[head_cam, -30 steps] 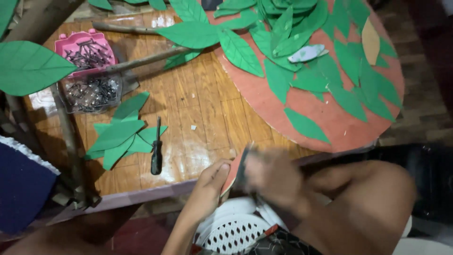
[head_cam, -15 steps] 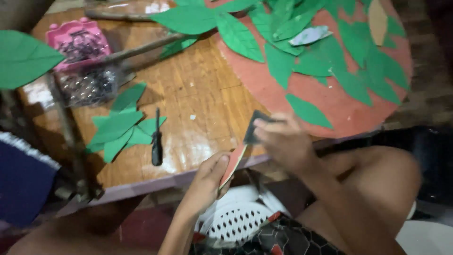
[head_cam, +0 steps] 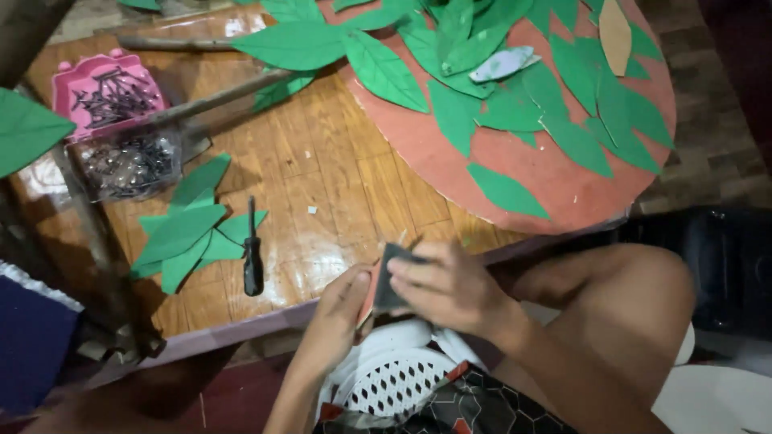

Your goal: Sanding the edges of green leaf-shaped craft components using sandpaper

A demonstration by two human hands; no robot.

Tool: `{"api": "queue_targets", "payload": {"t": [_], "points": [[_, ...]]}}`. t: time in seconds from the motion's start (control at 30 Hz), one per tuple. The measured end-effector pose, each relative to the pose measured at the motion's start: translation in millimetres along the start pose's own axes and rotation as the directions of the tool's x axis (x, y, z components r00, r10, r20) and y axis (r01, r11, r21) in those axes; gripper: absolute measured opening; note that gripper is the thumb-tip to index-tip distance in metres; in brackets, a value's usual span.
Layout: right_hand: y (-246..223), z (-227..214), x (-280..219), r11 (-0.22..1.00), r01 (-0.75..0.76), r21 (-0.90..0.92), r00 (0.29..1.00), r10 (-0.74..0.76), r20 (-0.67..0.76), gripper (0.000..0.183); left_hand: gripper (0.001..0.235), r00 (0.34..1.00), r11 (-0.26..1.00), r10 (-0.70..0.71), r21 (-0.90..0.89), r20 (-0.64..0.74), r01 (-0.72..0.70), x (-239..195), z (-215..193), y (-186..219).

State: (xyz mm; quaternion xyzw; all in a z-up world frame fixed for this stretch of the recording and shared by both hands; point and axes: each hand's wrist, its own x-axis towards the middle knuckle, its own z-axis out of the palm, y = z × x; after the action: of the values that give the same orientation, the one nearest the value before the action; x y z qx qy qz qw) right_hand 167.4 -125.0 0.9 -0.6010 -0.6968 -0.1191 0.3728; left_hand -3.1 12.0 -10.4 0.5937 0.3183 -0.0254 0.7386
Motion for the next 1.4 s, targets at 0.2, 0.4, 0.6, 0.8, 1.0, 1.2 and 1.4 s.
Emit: {"api": "queue_targets", "payload": {"t": [0.2, 0.4, 0.6, 0.8, 1.0, 1.2, 1.4], "points": [[10, -12, 13, 0.992, -0.122, 0.012, 0.993, 0.122, 0.003, 0.022, 0.045, 0.999, 0.986, 0.043, -0.161, 0.015, -0.040, -10, -2, 9], [3, 0, 11, 0.995, 0.101, 0.000, 0.994, -0.101, 0.032, 0.018, 0.046, 0.999, 0.995, -0.035, -0.099, -0.020, 0.032, -12, -8, 3], [6, -12, 17, 0.998, -0.059, -0.039, 0.997, 0.060, 0.047, 0.029, 0.034, 0.994, 0.985, -0.089, -0.157, -0.067, 0.077, -11, -6, -2], [-2, -1, 16, 0.999, -0.001, 0.046, 1.000, 0.000, 0.019, 0.026, 0.035, 0.996, 0.990, -0.059, -0.132, -0.070, 0.049, -11, -6, 2], [11, 12, 9, 0.995, 0.077, 0.065, 0.984, -0.066, -0.164, 0.028, 0.038, 0.978, 0.969, 0.208, -0.139, 0.015, -0.204, -1, -6, -2], [20, 25, 1, 0.998, 0.064, 0.023, 0.979, -0.058, -0.196, 0.028, 0.039, 0.961, 0.955, 0.275, -0.124, 0.041, -0.268, 0, -7, -10], [0, 21, 4, 0.995, 0.088, 0.038, 0.970, -0.077, -0.229, 0.025, 0.039, 0.957, 0.945, 0.287, -0.174, 0.039, -0.276, -1, -9, -13]]}}
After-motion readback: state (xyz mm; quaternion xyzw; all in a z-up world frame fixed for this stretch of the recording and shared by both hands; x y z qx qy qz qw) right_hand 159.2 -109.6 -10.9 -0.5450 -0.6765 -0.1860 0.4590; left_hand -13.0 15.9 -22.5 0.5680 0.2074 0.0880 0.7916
